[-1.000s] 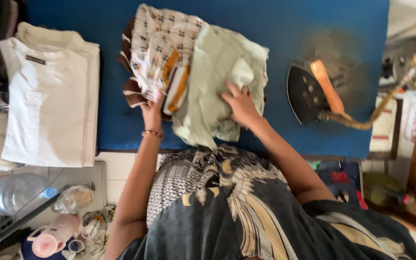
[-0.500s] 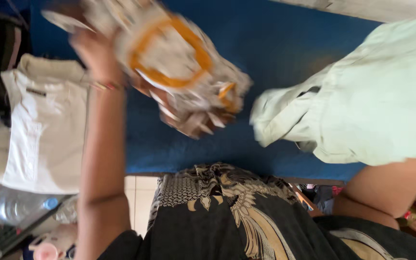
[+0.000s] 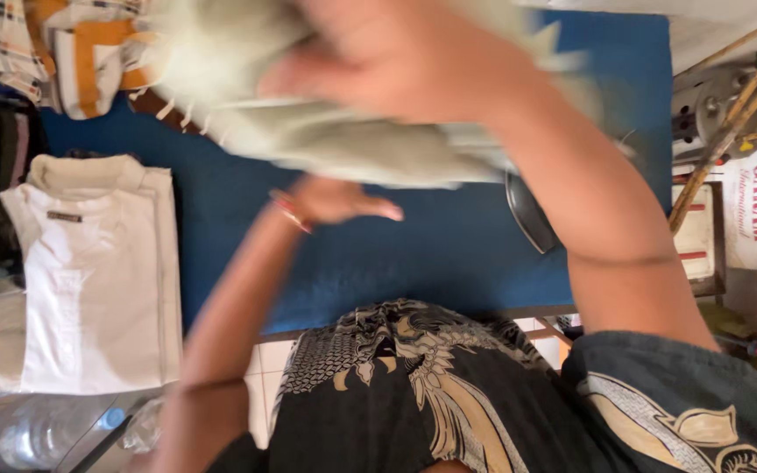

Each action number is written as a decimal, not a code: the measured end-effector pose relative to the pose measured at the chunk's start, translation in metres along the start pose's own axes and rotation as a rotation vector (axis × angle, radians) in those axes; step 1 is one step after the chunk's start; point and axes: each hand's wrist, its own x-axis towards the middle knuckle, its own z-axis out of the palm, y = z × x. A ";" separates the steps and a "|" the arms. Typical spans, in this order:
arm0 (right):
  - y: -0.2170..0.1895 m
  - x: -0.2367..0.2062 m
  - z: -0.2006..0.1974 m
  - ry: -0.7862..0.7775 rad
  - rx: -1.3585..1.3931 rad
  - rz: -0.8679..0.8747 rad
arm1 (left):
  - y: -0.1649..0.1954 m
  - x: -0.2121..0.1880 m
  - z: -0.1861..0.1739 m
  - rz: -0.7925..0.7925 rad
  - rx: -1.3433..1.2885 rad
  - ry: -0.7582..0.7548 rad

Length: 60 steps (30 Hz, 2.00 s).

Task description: The person irons white shirts on a blue padded ironing table using a heavy charcoal iron, repositioning and turning each shirt to press the body, sleeves and collar, then folds the finished shirts and stacks them on the table. They then lay out a light green shirt and begin ironing it.

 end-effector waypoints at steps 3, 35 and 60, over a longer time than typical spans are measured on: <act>0.058 -0.008 0.021 -0.127 -0.437 -0.298 | -0.008 -0.072 0.076 -0.420 0.035 0.115; -0.015 -0.157 0.125 0.584 0.492 0.109 | 0.233 -0.022 -0.097 -0.015 0.407 0.417; 0.177 -0.268 0.295 0.310 -0.655 0.506 | 0.094 -0.181 0.112 -0.523 0.488 0.184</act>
